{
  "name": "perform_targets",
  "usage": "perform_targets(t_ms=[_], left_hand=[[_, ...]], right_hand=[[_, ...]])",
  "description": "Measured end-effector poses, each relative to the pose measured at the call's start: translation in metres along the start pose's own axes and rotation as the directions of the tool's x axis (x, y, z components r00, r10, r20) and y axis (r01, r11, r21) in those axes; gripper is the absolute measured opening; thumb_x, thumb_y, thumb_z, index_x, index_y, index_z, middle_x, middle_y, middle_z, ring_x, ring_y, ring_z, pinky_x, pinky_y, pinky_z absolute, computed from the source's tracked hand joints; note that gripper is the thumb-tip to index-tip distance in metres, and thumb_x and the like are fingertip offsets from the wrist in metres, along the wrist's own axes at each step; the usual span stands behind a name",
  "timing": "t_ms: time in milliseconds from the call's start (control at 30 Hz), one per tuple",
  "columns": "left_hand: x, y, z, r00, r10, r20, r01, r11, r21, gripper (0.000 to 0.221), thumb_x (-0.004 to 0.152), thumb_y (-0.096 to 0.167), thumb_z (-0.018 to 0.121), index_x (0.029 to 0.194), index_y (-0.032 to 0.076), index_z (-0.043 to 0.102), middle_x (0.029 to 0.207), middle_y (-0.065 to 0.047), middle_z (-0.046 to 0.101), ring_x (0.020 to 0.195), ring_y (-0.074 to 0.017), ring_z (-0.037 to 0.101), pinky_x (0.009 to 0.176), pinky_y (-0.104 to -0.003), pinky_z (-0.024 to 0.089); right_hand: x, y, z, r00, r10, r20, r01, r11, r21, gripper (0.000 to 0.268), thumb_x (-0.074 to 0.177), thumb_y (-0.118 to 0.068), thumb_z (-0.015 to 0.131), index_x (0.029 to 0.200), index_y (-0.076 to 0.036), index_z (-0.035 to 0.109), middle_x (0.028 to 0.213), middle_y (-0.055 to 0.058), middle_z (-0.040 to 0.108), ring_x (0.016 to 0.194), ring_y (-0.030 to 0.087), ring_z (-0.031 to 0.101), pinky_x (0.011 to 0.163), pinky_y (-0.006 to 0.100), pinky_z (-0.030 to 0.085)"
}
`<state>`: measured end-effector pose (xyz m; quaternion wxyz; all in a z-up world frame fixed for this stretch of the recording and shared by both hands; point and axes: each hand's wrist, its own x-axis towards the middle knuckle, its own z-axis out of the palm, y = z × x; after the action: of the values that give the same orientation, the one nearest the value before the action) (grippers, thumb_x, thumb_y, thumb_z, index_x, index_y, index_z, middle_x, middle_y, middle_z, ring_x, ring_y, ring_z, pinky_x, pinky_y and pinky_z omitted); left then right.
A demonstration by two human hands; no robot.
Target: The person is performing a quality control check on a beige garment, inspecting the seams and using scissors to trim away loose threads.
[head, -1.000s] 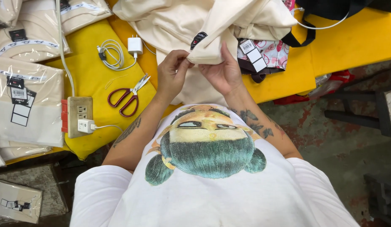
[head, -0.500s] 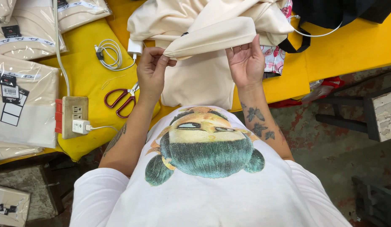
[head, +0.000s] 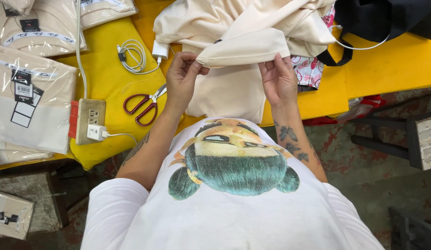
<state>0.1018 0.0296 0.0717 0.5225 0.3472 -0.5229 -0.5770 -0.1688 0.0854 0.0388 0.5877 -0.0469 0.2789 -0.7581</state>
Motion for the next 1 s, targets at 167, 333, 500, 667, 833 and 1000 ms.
perform_targets(t_ms=[167,333,500,667,833,1000], left_hand=[[0.004,-0.01,-0.002,0.998,0.067,-0.021,-0.068,0.997,-0.046,0.008,0.104,-0.001,0.057,0.112,-0.001,0.06,0.092,-0.014,0.069,0.084,-0.0211,0.076,0.08,-0.035,0.066],[0.007,0.0,0.01,0.98,0.173,0.098,-0.184,0.976,0.116,0.015,0.101,-0.004,0.063,0.114,0.002,0.064,0.097,-0.015,0.07,0.09,-0.0255,0.075,0.084,-0.04,0.062],[0.006,0.037,0.054,0.818,0.332,0.469,-0.466,0.862,0.202,0.023,0.098,0.0,0.066,0.115,0.014,0.074,0.107,-0.006,0.075,0.102,-0.0295,0.073,0.098,-0.043,0.055],[0.043,-0.007,-0.026,0.909,0.25,0.332,-0.404,0.723,0.561,0.024,0.104,0.002,0.056,0.125,0.005,0.066,0.12,-0.014,0.068,0.112,-0.0316,0.062,0.102,-0.041,0.047],[0.061,-0.076,-0.099,0.924,0.186,0.334,-0.382,0.408,0.83,0.029,0.091,-0.006,0.058,0.112,0.008,0.072,0.118,-0.02,0.058,0.102,-0.0416,0.053,0.083,-0.051,0.048],[0.077,-0.088,-0.103,0.948,0.119,0.296,-0.314,0.198,0.928,0.047,0.075,-0.008,0.062,0.118,0.011,0.056,0.137,-0.015,0.052,0.116,-0.042,0.049,0.078,-0.056,0.045]], right_hand=[[-0.009,0.003,-0.006,0.996,-0.073,-0.051,0.04,0.879,-0.475,0.015,0.103,-0.014,0.064,0.114,-0.004,0.064,0.104,0.011,0.078,0.094,0.023,0.079,0.09,0.037,0.069],[-0.035,0.0,0.02,0.879,-0.37,0.301,0.366,0.116,-0.924,0.053,0.075,-0.035,0.101,0.097,-0.007,0.061,0.077,0.006,0.057,0.064,0.016,0.053,0.063,0.028,0.045],[-0.039,-0.01,0.062,0.634,-0.307,0.71,0.672,-0.236,-0.702,0.045,0.085,0.003,0.081,0.126,-0.008,0.064,0.108,0.009,0.066,0.089,0.026,0.064,0.078,0.034,0.054],[-0.019,-0.12,-0.002,0.692,-0.717,0.078,0.307,0.195,-0.932,0.028,0.101,-0.037,0.072,0.108,-0.012,0.063,0.095,0.001,0.06,0.081,0.011,0.051,0.073,0.024,0.047],[-0.013,-0.162,-0.068,0.786,-0.613,0.073,0.295,0.27,-0.916,0.018,0.108,-0.022,0.066,0.119,-0.015,0.055,0.11,0.005,0.061,0.095,0.014,0.06,0.084,0.028,0.055],[-0.023,-0.173,-0.059,0.89,-0.452,0.057,0.237,0.352,-0.906,0.031,0.11,-0.028,0.065,0.136,-0.023,0.048,0.124,0.007,0.054,0.107,0.014,0.057,0.086,0.027,0.055]])
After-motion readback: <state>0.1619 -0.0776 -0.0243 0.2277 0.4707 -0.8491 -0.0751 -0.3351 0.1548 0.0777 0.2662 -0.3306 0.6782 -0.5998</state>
